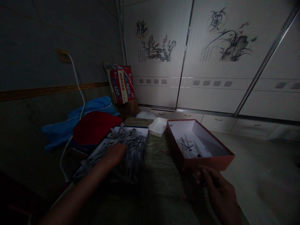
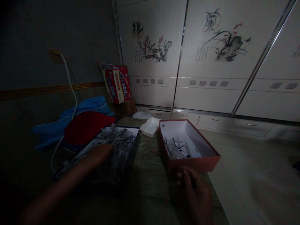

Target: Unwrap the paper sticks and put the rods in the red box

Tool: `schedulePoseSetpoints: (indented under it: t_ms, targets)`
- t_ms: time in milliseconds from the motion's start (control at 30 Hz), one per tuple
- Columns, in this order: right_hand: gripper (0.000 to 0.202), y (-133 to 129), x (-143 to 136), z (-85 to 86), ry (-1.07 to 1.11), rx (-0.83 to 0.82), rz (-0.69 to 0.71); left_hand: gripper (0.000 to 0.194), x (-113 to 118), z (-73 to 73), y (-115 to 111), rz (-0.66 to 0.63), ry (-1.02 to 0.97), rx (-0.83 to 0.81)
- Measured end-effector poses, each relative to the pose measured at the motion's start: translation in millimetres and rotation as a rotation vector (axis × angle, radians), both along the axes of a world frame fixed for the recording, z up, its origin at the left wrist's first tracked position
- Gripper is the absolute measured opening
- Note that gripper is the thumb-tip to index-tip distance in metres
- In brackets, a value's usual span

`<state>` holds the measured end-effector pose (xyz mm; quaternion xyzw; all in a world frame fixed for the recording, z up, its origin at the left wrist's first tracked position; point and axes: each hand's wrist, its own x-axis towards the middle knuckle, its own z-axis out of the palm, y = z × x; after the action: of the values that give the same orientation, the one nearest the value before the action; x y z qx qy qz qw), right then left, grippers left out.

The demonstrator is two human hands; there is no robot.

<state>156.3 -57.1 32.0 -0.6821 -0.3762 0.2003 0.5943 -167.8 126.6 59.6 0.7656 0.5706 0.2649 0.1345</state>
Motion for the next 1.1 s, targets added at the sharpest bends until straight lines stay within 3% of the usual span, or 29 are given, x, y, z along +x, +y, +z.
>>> schedulePoseSetpoints:
  t_ms: [100, 233, 300, 367, 467, 533, 600, 667, 767, 833, 900, 967, 1100]
  targets:
    - [0.043, -2, -9, -3.1, 0.023, -0.019, 0.049, 0.019, 11, 17.7, -11, -0.063, 0.221, -0.003]
    - [0.042, -4, -27, -5.3, 0.189, -0.028, 0.155, 0.028, 42, 43.4, -49, -0.186, 0.380, 0.115]
    - [0.045, -6, -38, -2.8, 0.316, -0.037, 0.247, 0.022, 62, 45.6, -73, -0.355, 0.531, 0.266]
    - [0.050, -11, -49, -0.1, 0.425, -0.056, 0.297, 0.015, 82, 38.3, -92, -0.506, 0.582, 0.407]
    - [0.049, -19, -63, -5.1, 0.501, -0.045, 0.244, 0.010, 107, 13.7, -110, -0.639, 0.571, 0.572]
    - [0.046, -24, -65, -16.9, 0.516, -0.041, 0.187, 0.013, 117, -8.1, -118, -0.639, 0.448, 0.676]
    - [0.048, -27, -61, -32.3, 0.549, -0.044, 0.134, 0.020, 125, -32.1, -128, -0.527, 0.208, 0.711]
    - [0.049, -29, -53, -46.5, 0.576, -0.054, 0.073, 0.019, 132, -55.1, -141, -0.368, -0.128, 0.549]
    - [0.047, -28, -47, -61.2, 0.575, -0.080, 0.049, 0.011, 142, -79.1, -154, -0.215, -0.575, -0.114]
    - [0.048, -25, -51, -68.6, 0.571, -0.082, 0.085, 0.021, 148, -85.5, -155, -0.137, -0.826, -0.463]
    - [0.050, -21, -59, -77.1, 0.565, -0.074, 0.125, 0.032, 152, -87.4, -151, -0.074, -1.011, -0.592]
    - [0.050, -19, -65, -88.3, 0.530, -0.073, 0.166, 0.032, 154, -89.5, -145, -0.005, -1.095, -0.609]
    - [0.049, -22, -60, -115.2, 0.107, -0.001, 0.052, 0.031, 152, -101.4, -137, 0.081, -1.213, -0.655]
